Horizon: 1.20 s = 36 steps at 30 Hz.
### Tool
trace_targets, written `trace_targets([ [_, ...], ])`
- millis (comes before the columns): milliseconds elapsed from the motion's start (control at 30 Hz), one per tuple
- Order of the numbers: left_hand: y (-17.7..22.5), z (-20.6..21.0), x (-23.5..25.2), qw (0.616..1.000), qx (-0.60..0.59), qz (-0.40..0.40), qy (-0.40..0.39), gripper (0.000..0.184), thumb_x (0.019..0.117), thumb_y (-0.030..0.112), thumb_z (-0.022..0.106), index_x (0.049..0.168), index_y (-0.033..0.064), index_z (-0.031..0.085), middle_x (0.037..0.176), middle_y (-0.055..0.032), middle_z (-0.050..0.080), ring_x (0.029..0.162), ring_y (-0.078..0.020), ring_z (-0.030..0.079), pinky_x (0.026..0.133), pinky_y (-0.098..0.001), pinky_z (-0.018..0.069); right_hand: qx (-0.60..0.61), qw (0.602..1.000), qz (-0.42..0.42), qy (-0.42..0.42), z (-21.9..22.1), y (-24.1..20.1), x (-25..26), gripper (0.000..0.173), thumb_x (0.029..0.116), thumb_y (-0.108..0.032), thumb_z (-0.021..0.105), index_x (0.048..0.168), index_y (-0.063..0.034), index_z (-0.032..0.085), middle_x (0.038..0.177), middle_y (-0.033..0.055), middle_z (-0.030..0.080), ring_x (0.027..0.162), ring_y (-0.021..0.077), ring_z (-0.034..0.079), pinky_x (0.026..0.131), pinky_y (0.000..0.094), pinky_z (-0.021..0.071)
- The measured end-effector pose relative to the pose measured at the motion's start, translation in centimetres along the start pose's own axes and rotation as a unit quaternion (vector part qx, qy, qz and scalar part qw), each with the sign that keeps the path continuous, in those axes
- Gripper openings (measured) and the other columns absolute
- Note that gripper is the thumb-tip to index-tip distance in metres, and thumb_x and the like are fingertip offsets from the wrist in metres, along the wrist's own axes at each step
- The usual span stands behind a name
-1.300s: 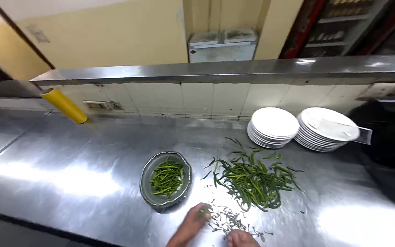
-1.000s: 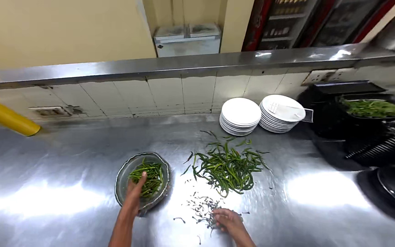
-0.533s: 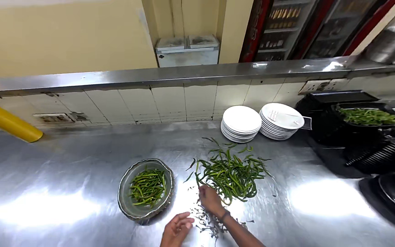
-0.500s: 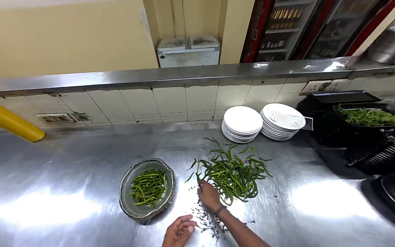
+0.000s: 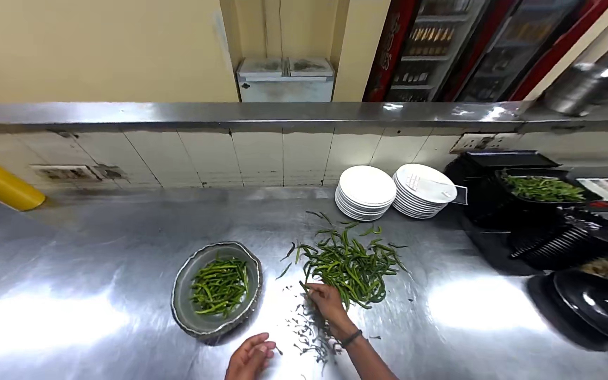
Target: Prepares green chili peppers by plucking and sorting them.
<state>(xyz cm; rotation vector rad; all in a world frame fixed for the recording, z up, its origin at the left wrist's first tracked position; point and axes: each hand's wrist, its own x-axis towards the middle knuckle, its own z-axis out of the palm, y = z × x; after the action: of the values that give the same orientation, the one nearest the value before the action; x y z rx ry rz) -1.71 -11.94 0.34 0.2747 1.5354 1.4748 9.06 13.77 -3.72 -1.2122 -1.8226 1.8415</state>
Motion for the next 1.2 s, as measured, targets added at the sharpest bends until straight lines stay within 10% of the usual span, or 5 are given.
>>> trace_targets([
  [200,-1.1,3.8,4.3,0.981,-0.084,-0.114,-0.132,0.037,0.1084,0.014,0.047,0.141,-0.0037,0.052,0.129,-0.0189,0.067,0.115,-0.0288,0.068,0.101,-0.0423,0.0554,0.299,0.943,0.142,-0.026,-1.0,0.0,-6.9,0.029,0.1055,-0.011,0.054,0.13,0.0008,0.063,0.098,0.0111,0.069,0.076,0.0161,0.065,0.07,0.0311,0.0578],
  [500,-1.2,7.0,6.5,0.987,-0.071,-0.116,-0.086,0.024,0.1065,0.012,0.054,0.118,-0.007,0.061,0.104,-0.017,0.071,0.089,-0.024,0.072,0.084,-0.039,0.0621,-0.165,0.986,-0.013,-0.001,0.4,0.2,-7.8,0.025,0.0906,-0.022,0.071,0.114,-0.0139,0.077,0.104,0.0068,0.07,0.087,0.0164,0.068,0.082,0.0369,0.0576],
  [800,-1.3,5.6,5.1,0.985,-0.093,-0.119,-0.087,0.028,0.105,0.006,0.053,0.131,-0.0037,0.057,0.114,-0.0194,0.071,0.094,-0.0262,0.072,0.084,-0.0385,0.0606,0.216,0.958,0.169,-0.085,-0.9,-0.7,-8.4,0.034,0.0988,-0.011,0.068,0.127,0.0023,0.054,0.094,0.0159,0.072,0.074,0.0224,0.072,0.065,0.035,0.0612],
  [1033,-1.9,5.5,4.5,0.986,-0.082,-0.108,-0.093,0.029,0.1059,0.01,0.053,0.13,-0.0032,0.062,0.116,-0.0172,0.07,0.095,-0.0233,0.07,0.086,-0.0367,0.0596,0.265,0.945,0.152,-0.116,-1.1,-0.5,-8.2,0.03,0.1018,0.003,0.052,0.131,0.0064,0.058,0.114,0.0183,0.069,0.097,0.0245,0.072,0.091,0.0386,0.0601],
  [1200,-1.6,5.7,4.5,0.991,-0.061,-0.085,-0.083,0.025,0.1034,0.008,0.058,0.123,-0.0061,0.063,0.106,-0.0172,0.072,0.092,-0.0229,0.072,0.086,-0.036,0.0603,0.105,0.985,0.078,-0.117,-0.6,0.1,-8.5,0.023,0.0948,-0.004,0.067,0.117,0.0018,0.069,0.105,0.0137,0.072,0.086,0.0217,0.073,0.082,0.0369,0.063],
])
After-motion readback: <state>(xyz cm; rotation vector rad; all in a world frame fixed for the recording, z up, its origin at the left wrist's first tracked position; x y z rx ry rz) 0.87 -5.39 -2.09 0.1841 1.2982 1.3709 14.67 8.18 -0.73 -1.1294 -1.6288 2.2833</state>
